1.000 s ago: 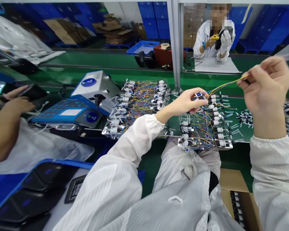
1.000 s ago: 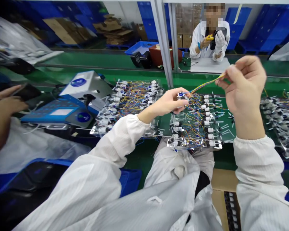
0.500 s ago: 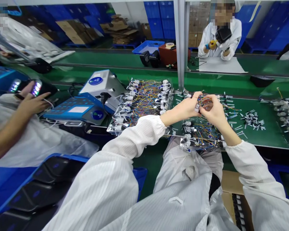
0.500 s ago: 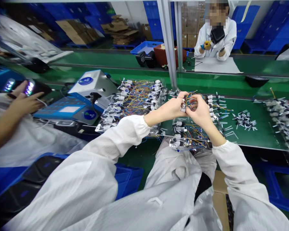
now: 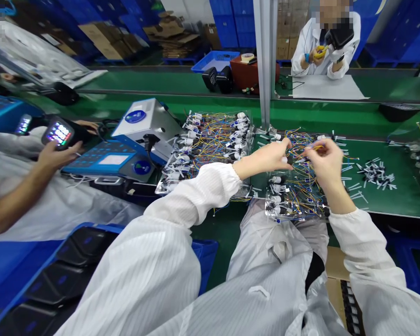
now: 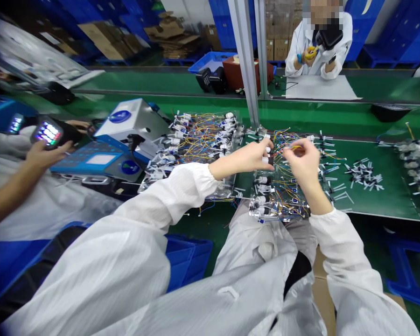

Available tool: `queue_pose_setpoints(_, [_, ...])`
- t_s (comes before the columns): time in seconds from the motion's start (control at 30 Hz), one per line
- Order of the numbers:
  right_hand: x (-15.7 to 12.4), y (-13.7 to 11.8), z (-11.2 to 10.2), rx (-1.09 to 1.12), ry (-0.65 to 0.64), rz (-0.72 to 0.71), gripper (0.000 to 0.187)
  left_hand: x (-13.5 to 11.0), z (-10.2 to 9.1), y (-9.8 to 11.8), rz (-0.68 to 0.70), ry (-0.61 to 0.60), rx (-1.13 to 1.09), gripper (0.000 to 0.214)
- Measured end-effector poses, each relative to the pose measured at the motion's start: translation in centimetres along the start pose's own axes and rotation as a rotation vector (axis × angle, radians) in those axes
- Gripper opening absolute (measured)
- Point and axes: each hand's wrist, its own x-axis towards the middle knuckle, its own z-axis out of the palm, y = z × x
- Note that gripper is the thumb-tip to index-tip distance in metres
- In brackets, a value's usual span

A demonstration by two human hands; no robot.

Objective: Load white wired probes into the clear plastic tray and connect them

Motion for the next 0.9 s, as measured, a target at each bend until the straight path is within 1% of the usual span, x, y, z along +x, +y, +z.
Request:
queue_pose_setpoints(0.07, [0.7, 0.6, -1.8, 0.245, 0.136, 0.121, 0.021, -0.3, -0.7, -0.8, -0.009, -0.080, 0.070, 0.043])
queue_pose_setpoints(0.1, [1.0, 0.9, -2.9, 0.349, 0.187, 0.177, 0.023, -0.5, -0.9, -1.4, -0.015, -0.123, 0.092, 0.038])
queue_pose_setpoints(0.17, [1.2, 1.6, -5.0, 0.485, 0.277, 0.243, 0.025, -0.5, -0.7, -2.6, -0.040, -0.176, 0.122, 0.038])
queue_pose_setpoints(0.2, [1.2, 1.8, -6.0, 0.515, 0.325, 0.246, 0.025, -0.5, -0.4, -3.3, -0.061, -0.184, 0.139, 0.040])
queue_pose_setpoints(0.3, [0.7, 2.1, -8.5, 0.507, 0.466, 0.189, 0.023, -0.4, 0.4, -5.0, -0.106, -0.224, 0.192, 0.038])
queue_pose_setpoints(0.4, [0.3, 1.8, -10.5, 0.485, 0.544, 0.142, 0.020, -0.5, 0.7, -5.7, -0.098, -0.338, 0.229, 0.027])
queue_pose_setpoints(0.47, [0.3, 1.3, -11.8, 0.504, 0.589, 0.112, 0.018, -0.6, 0.6, -5.6, -0.119, -0.382, 0.260, 0.027])
queue_pose_setpoints(0.57, [0.5, 0.7, -13.5, 0.500, 0.649, 0.049, 0.017, -0.6, 0.4, -5.0, -0.162, -0.377, 0.278, 0.032])
queue_pose_setpoints(0.63, [0.4, 0.4, -14.0, 0.473, 0.659, 0.020, 0.017, -0.4, 0.5, -4.7, -0.161, -0.407, 0.276, 0.032])
queue_pose_setpoints(0.7, [0.2, 0.0, -13.8, 0.472, 0.620, 0.015, 0.021, -0.3, 0.6, -4.6, -0.164, -0.435, 0.272, 0.030])
queue_pose_setpoints(0.73, [0.0, -0.2, -13.6, 0.482, 0.582, 0.016, 0.023, -0.3, 0.6, -4.5, -0.175, -0.418, 0.259, 0.031])
queue_pose_setpoints(0.77, [-0.1, -0.4, -13.2, 0.496, 0.539, 0.020, 0.023, -0.4, 0.6, -4.5, -0.193, -0.374, 0.230, 0.033])
queue_pose_setpoints(0.83, [-0.3, -0.9, -12.6, 0.533, 0.459, 0.043, 0.023, -0.8, 0.3, -4.1, -0.231, -0.219, 0.107, 0.034])
queue_pose_setpoints(0.9, [-0.4, -1.4, -12.1, 0.578, 0.410, 0.087, 0.020, -1.3, -0.1, -3.4, -0.263, -0.032, -0.125, 0.026])
